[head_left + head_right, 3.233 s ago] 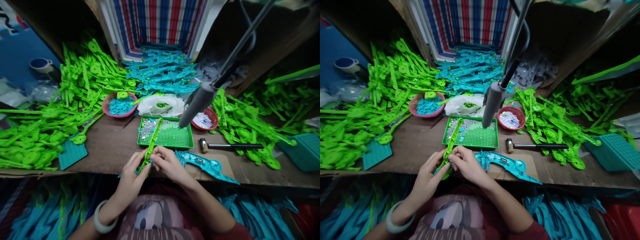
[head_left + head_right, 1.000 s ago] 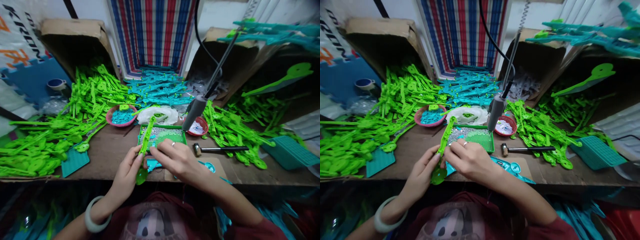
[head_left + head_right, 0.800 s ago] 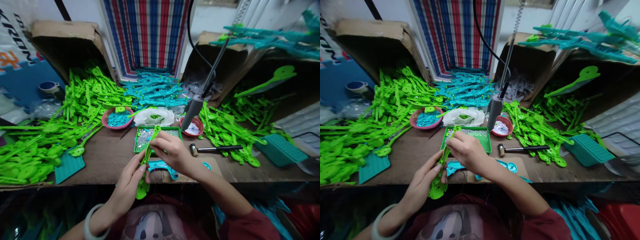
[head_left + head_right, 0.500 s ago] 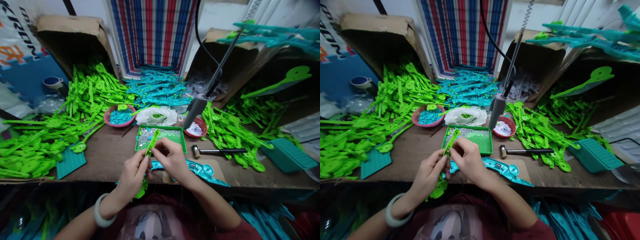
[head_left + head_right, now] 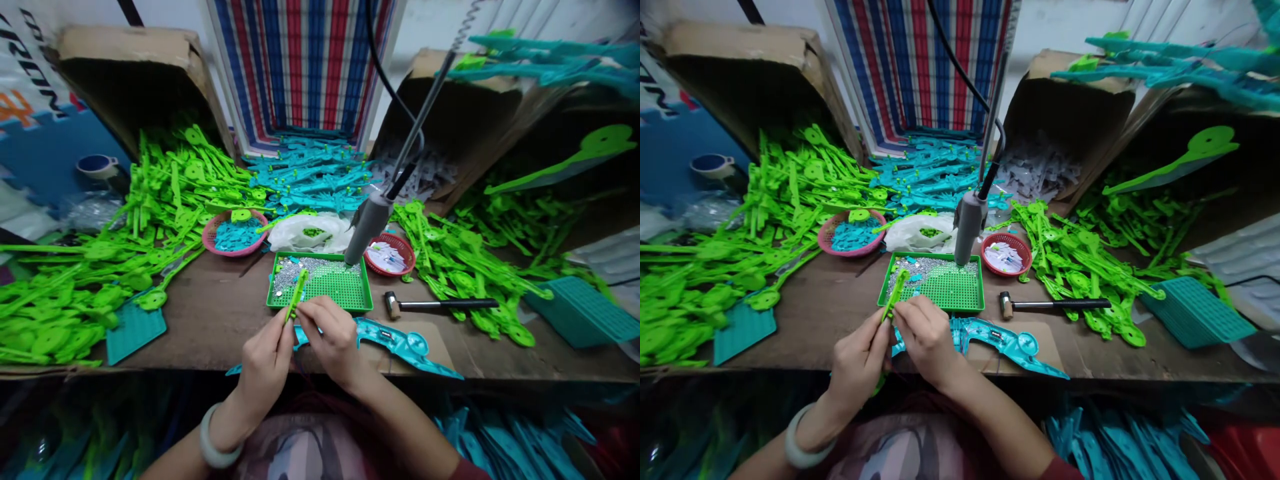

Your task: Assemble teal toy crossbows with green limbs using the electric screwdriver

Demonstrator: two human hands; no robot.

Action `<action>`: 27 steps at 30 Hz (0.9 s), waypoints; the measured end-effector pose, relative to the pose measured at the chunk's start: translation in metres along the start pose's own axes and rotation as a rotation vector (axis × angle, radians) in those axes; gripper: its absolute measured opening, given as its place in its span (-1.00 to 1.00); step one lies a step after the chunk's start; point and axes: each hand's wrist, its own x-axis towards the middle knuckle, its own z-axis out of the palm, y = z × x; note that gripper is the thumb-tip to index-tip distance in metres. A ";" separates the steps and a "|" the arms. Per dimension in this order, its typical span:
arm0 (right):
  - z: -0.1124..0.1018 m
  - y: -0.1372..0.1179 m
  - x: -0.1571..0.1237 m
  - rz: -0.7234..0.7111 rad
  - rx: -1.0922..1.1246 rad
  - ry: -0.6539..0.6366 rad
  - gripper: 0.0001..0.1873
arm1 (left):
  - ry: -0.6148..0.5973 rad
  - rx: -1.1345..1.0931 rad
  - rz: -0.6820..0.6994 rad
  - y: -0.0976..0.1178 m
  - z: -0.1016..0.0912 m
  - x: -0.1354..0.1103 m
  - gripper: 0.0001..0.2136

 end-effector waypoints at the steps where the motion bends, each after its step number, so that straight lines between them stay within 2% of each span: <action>1: 0.001 0.003 -0.002 -0.028 -0.009 -0.015 -0.81 | -0.001 -0.004 -0.025 -0.001 0.000 -0.001 -0.73; 7: -0.006 0.008 -0.006 0.015 0.134 -0.118 -0.68 | 0.028 -0.025 -0.082 -0.003 0.001 -0.007 -0.73; 12: -0.011 0.005 -0.007 0.122 0.169 -0.087 -0.85 | -0.017 0.058 0.009 0.001 0.003 -0.011 -0.72; 16: -0.011 0.006 -0.010 0.288 0.304 -0.088 -0.93 | -0.047 0.050 -0.018 0.003 0.002 -0.014 -0.72; 18: -0.010 0.009 -0.012 0.269 0.305 -0.085 -0.91 | -0.068 0.037 -0.045 0.004 0.001 -0.016 -0.73; 23: -0.009 0.020 -0.015 0.050 0.257 -0.043 -0.90 | -0.146 0.001 -0.065 0.008 0.002 -0.018 -0.74; 27: -0.012 0.026 -0.016 0.109 0.401 -0.027 -0.86 | -0.247 -0.108 -0.168 0.011 0.004 -0.020 -0.74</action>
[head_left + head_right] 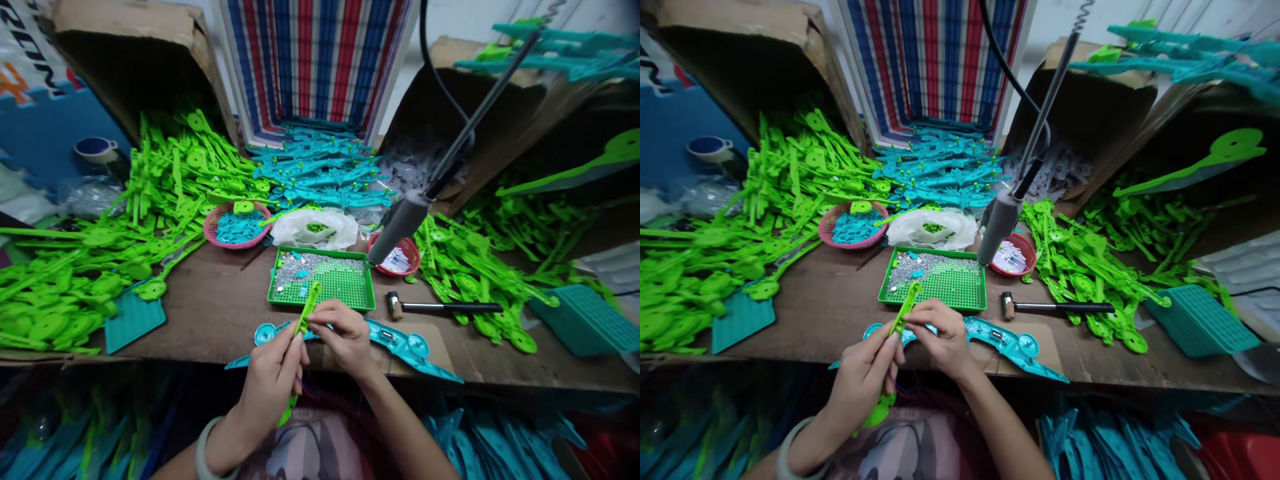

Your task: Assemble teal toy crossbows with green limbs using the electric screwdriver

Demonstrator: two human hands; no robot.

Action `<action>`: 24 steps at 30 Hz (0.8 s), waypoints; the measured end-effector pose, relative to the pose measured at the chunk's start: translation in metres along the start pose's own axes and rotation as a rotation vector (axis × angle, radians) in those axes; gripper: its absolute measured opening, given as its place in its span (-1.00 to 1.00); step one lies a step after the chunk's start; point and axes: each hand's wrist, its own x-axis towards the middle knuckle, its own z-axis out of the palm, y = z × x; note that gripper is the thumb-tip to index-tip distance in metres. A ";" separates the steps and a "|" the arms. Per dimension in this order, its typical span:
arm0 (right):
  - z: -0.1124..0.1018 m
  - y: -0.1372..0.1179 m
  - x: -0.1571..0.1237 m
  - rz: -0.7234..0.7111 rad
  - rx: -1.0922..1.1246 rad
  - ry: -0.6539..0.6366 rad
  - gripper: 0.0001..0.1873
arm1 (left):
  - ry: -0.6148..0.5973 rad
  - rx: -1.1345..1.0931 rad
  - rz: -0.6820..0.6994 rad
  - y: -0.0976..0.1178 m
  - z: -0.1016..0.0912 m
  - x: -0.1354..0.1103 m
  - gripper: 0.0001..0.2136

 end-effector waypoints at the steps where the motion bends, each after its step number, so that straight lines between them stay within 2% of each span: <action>1: -0.001 0.000 -0.001 0.032 0.025 0.006 -0.85 | -0.030 -0.023 -0.026 0.000 0.001 -0.001 -0.71; 6: 0.005 0.003 -0.007 0.193 0.223 0.064 -0.96 | -0.129 -0.068 -0.074 -0.001 0.001 -0.003 -0.63; 7: 0.007 0.004 -0.008 0.239 0.315 0.101 -0.93 | -0.147 -0.074 -0.076 0.000 0.000 -0.004 -0.63; 10: 0.015 0.007 -0.013 0.428 0.580 0.201 -0.63 | -0.200 -0.101 -0.075 0.004 -0.005 -0.005 -0.63; 12: 0.017 0.006 -0.015 0.557 0.653 0.169 -0.49 | -0.235 -0.114 -0.071 0.007 -0.009 -0.007 -0.62; 15: 0.018 0.000 -0.017 0.672 0.628 0.047 -0.56 | -0.265 -0.093 -0.043 0.011 -0.017 -0.010 -0.61; 19: 0.019 -0.010 -0.015 0.685 0.597 0.002 -0.61 | -0.279 -0.074 -0.025 0.015 -0.027 -0.016 -0.63; 24: 0.020 -0.024 -0.009 0.696 0.697 -0.066 -0.63 | -0.387 -0.184 -0.138 0.020 -0.037 -0.019 -0.61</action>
